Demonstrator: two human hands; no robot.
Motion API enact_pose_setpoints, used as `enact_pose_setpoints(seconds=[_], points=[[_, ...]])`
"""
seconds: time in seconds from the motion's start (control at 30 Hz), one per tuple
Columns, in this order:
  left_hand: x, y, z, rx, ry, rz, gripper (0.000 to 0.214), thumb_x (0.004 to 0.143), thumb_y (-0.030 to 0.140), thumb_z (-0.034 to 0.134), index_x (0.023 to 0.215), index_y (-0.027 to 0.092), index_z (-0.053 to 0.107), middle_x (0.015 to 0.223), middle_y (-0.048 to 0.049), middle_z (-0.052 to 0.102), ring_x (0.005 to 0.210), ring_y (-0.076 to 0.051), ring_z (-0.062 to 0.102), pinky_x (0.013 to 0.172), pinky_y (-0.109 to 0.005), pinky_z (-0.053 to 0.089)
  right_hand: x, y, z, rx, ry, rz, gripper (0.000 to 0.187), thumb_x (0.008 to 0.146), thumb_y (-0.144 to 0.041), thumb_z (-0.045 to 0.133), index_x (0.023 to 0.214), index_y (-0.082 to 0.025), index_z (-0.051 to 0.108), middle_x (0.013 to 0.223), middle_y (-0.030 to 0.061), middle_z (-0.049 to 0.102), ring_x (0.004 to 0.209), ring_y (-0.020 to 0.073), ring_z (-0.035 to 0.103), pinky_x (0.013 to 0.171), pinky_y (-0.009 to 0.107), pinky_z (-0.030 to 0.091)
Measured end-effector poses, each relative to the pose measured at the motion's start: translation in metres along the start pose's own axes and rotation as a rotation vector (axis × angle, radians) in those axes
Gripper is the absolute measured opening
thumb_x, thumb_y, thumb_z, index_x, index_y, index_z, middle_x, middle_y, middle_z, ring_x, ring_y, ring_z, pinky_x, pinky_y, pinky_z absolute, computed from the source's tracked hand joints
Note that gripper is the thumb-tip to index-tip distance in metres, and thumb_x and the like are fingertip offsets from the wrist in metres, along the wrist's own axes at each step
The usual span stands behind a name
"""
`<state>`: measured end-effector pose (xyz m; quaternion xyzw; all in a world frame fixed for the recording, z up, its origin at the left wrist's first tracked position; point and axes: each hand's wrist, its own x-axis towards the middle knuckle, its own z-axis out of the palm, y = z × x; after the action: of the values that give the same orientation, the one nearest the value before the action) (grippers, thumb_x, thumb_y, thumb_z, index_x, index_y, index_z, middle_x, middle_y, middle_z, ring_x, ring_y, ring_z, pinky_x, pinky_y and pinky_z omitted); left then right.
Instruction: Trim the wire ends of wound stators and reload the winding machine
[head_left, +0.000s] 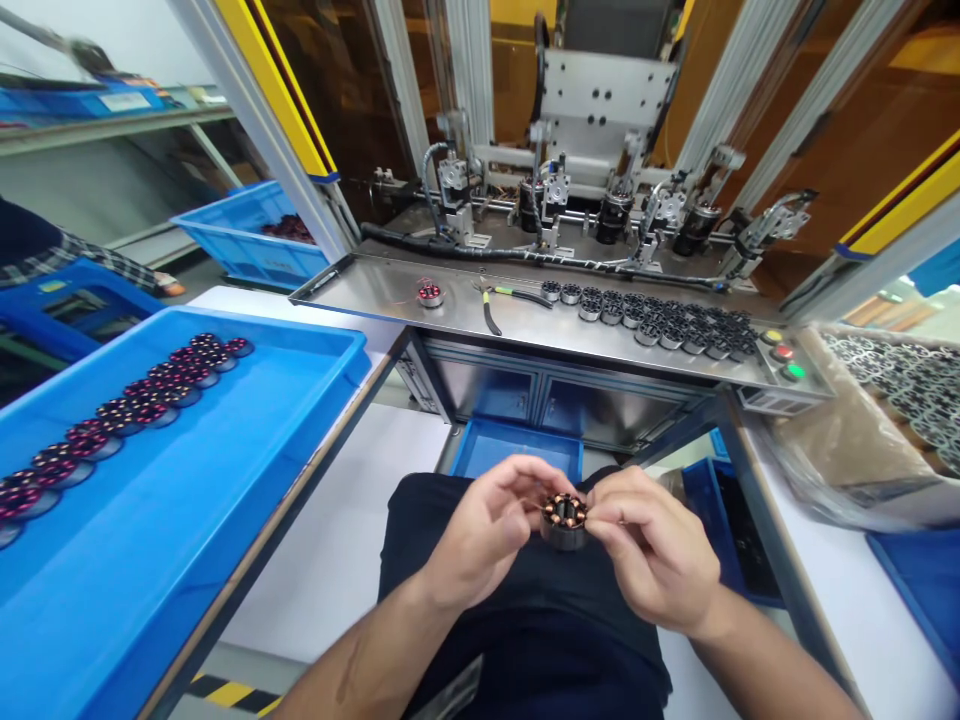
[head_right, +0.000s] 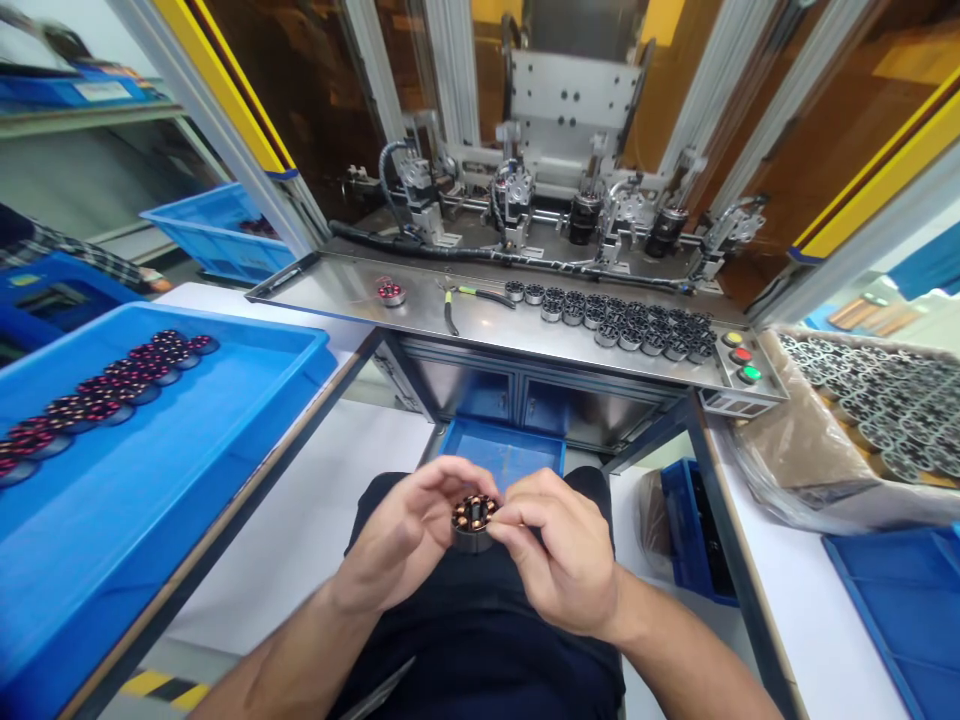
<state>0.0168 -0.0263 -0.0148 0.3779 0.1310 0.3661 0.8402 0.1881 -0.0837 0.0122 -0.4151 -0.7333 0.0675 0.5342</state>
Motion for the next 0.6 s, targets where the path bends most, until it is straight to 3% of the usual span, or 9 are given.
enact_pose_setpoints(seconds=[0.07, 0.13, 0.23, 0.33, 0.5, 0.6], points=[[0.001, -0.002, 0.001, -0.013, -0.059, -0.193, 0.049, 0.079, 0.057, 0.073, 0.097, 0.012, 0.064, 0.078, -0.0079, 0.073, 0.069, -0.017, 0.072, 0.060, -0.023, 0.056, 0.001, 0.001, -0.003, -0.078, -0.026, -0.067, 0.012, 0.091, -0.008, 0.056, 0.093, -0.018, 0.063, 0.074, 0.0044, 0.068, 0.067, 0.0155, 0.068, 0.059, 0.025, 0.058], [0.001, -0.004, 0.002, -0.033, -0.086, -0.264, 0.042, 0.082, 0.050, 0.073, 0.098, 0.013, 0.063, 0.072, -0.0060, 0.073, 0.062, -0.016, 0.072, 0.054, -0.020, 0.053, 0.003, 0.001, -0.006, -0.108, -0.038, -0.122, 0.014, 0.091, -0.008, 0.056, 0.096, -0.019, 0.063, 0.075, 0.0044, 0.068, 0.067, 0.0151, 0.068, 0.060, 0.026, 0.059], [0.000, -0.006, 0.004, -0.051, -0.047, -0.176, 0.039, 0.077, 0.034, 0.082, 0.105, 0.015, 0.062, 0.079, -0.0043, 0.075, 0.067, -0.016, 0.074, 0.058, -0.019, 0.056, 0.006, 0.001, -0.012, -0.061, -0.056, -0.166, 0.017, 0.086, -0.005, 0.058, 0.098, -0.016, 0.063, 0.075, 0.0047, 0.067, 0.066, 0.0145, 0.066, 0.061, 0.027, 0.058], [0.000, -0.006, 0.005, -0.066, -0.055, -0.094, 0.041, 0.075, 0.030, 0.084, 0.108, 0.017, 0.064, 0.086, -0.0048, 0.077, 0.076, -0.016, 0.076, 0.063, -0.020, 0.059, 0.003, 0.004, -0.018, 0.028, -0.096, -0.140, 0.024, 0.082, -0.006, 0.063, 0.104, -0.014, 0.063, 0.079, 0.0067, 0.067, 0.071, 0.0171, 0.065, 0.061, 0.032, 0.057], [-0.001, -0.006, 0.006, -0.068, -0.089, -0.056, 0.040, 0.078, 0.026, 0.082, 0.113, 0.020, 0.065, 0.089, -0.0057, 0.078, 0.079, -0.016, 0.076, 0.068, -0.020, 0.061, -0.002, 0.015, -0.023, 0.114, -0.083, -0.073, 0.058, 0.081, -0.020, 0.077, 0.134, -0.018, 0.055, 0.103, 0.0132, 0.067, 0.091, 0.0243, 0.066, 0.072, 0.041, 0.059], [-0.001, -0.006, 0.007, -0.076, -0.081, -0.058, 0.040, 0.077, 0.024, 0.082, 0.113, 0.019, 0.065, 0.088, -0.0051, 0.078, 0.078, -0.015, 0.076, 0.067, -0.019, 0.061, 0.005, 0.015, -0.023, 0.071, -0.097, -0.134, 0.050, 0.083, -0.019, 0.076, 0.130, -0.017, 0.059, 0.099, 0.0116, 0.067, 0.087, 0.0209, 0.067, 0.069, 0.035, 0.059]])
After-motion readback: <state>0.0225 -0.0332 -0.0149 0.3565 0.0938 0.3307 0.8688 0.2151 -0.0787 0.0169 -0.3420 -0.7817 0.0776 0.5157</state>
